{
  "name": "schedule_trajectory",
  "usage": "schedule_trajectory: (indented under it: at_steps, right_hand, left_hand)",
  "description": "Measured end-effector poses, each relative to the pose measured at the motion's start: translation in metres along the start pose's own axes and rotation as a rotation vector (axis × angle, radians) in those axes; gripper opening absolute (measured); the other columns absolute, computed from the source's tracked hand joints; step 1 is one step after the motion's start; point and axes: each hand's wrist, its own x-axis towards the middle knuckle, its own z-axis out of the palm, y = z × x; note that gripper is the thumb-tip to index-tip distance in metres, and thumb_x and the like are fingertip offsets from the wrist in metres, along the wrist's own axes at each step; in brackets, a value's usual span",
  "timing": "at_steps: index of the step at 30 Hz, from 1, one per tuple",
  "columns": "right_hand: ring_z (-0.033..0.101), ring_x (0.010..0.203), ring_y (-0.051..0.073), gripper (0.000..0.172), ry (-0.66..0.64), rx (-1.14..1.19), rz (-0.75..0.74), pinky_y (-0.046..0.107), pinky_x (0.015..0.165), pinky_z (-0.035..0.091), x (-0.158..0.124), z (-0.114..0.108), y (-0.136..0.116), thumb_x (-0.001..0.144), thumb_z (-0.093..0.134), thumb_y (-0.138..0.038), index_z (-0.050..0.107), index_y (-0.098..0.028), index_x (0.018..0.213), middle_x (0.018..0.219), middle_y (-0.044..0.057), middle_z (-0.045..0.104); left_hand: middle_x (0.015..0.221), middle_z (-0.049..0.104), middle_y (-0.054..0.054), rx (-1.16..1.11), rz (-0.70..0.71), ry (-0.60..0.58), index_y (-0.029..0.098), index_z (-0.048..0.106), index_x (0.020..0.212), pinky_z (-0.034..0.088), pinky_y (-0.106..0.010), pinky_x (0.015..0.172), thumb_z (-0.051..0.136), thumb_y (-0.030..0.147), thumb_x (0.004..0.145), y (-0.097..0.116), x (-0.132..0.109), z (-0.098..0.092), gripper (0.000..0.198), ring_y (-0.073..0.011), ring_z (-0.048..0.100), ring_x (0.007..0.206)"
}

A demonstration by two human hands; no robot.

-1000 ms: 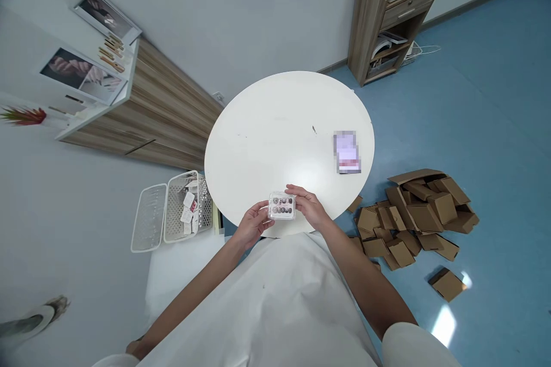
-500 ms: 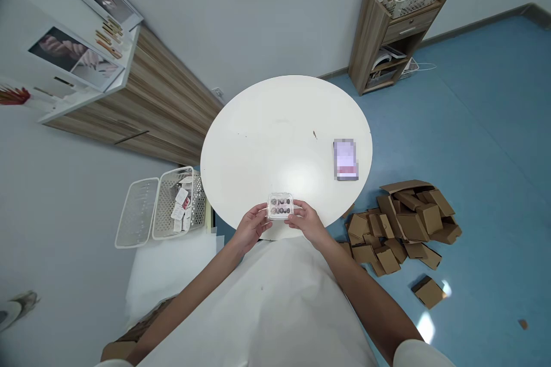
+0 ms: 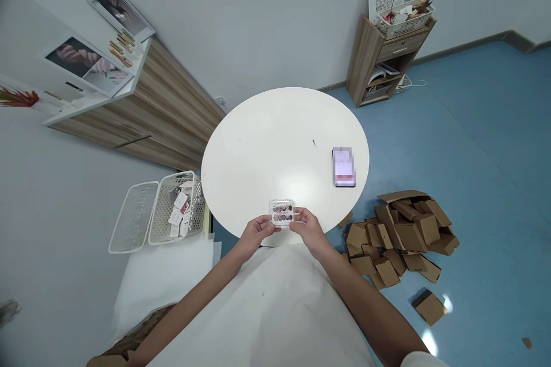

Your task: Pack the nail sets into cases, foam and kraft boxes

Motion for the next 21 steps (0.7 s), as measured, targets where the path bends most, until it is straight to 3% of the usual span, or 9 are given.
schedule_trajectory:
  at_steps: [4,9,14,18,21]
  right_hand:
    - [0.06,0.082,0.018,0.037,0.019,0.007,-0.051,0.039,0.086,0.041,0.0,0.006,0.007,0.063,0.067,-0.03,0.053,-0.022,0.097,0.085,0.002,0.062]
    - [0.061,0.082,0.019,0.044,0.035,-0.022,-0.057,0.039,0.085,0.042,0.003,0.009,0.013,0.064,0.066,-0.032,0.048,-0.024,0.102,0.082,0.0,0.06]
    - [0.06,0.08,0.017,0.055,0.055,-0.07,-0.019,0.036,0.077,0.045,0.005,0.013,0.02,0.065,0.063,-0.032,0.039,-0.028,0.114,0.085,-0.001,0.056]
    - [0.058,0.069,0.013,0.071,0.085,-0.167,-0.02,0.029,0.061,0.046,0.004,0.021,0.027,0.068,0.059,-0.032,0.024,-0.032,0.129,0.107,0.004,0.05]
    - [0.055,0.064,0.01,0.067,0.052,-0.264,-0.019,0.027,0.054,0.044,0.006,0.029,0.032,0.07,0.054,-0.032,0.025,-0.033,0.131,0.12,0.006,0.041]
  left_hand:
    - [0.076,0.068,-0.007,0.04,0.02,0.052,0.014,0.061,0.083,0.043,-0.032,0.078,0.07,0.039,0.062,-0.001,-0.001,0.0,0.033,-0.0176,0.063,0.072]
    - [0.075,0.068,-0.006,0.04,0.025,0.09,0.015,0.059,0.083,0.043,-0.032,0.077,0.07,0.039,0.063,-0.003,-0.002,-0.003,0.033,-0.0163,0.063,0.068]
    - [0.071,0.067,-0.003,0.035,-0.007,0.12,0.017,0.05,0.1,0.042,-0.033,0.078,0.068,0.038,0.066,-0.008,-0.006,-0.009,0.043,-0.0164,0.063,0.071]
    - [0.069,0.066,-0.001,0.063,-0.013,0.151,0.02,0.04,0.116,0.043,-0.033,0.078,0.065,0.038,0.069,-0.014,-0.012,-0.016,0.056,-0.0173,0.063,0.073]
    - [0.068,0.063,0.001,0.121,0.021,0.179,0.023,0.034,0.125,0.042,-0.032,0.079,0.062,0.038,0.072,-0.019,-0.016,-0.023,0.062,-0.0172,0.062,0.077]
